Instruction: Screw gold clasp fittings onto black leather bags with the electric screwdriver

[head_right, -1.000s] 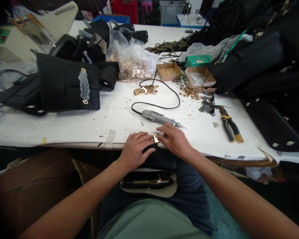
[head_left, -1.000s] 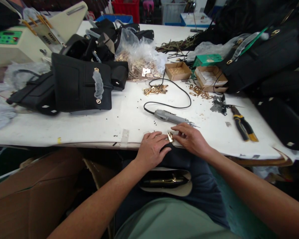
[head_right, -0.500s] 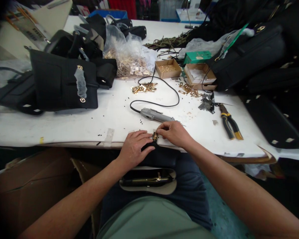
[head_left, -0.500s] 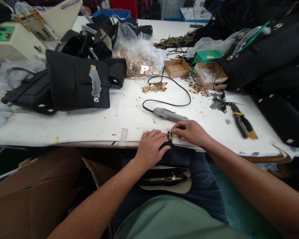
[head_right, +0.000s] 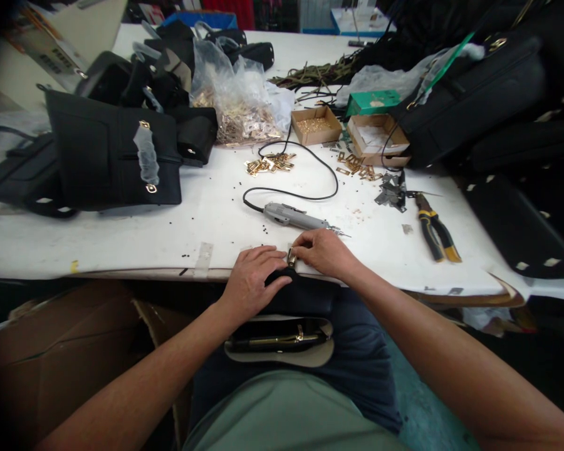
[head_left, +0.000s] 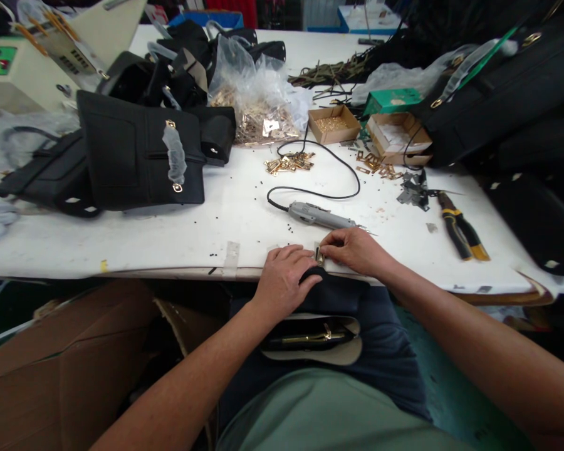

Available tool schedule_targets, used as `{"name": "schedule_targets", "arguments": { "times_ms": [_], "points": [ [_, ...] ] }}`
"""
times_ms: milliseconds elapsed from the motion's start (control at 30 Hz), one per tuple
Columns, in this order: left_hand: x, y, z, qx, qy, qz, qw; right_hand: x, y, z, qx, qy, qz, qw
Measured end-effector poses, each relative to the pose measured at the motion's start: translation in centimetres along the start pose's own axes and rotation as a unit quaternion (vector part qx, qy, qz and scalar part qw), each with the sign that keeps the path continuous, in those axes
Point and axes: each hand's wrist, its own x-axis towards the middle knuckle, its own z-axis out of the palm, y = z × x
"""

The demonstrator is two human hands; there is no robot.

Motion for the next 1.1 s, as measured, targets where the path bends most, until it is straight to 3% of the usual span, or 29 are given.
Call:
{"name": "schedule_targets", "arguments": {
  "times_ms": [400, 733, 1100],
  "points": [
    [0.4, 0.6, -0.9, 0.070, -0.052, 0.025, 0.996, 0.1, 0.3, 0.6, -0.033, 0.038, -0.029, 0.998],
    [0.7, 0.5, -1.0, 0.063, -0.062, 0.023, 0.996, -1.0, 1.5, 0.9, -0.017, 0.053, -0.091, 0.994],
    [0.6, 0.3, -1.1, 0.046, -0.053, 0.016, 0.997, -1.8, 2.6, 1.0, -0.015, 0.024, -0.124, 0.992]
  ]
}}
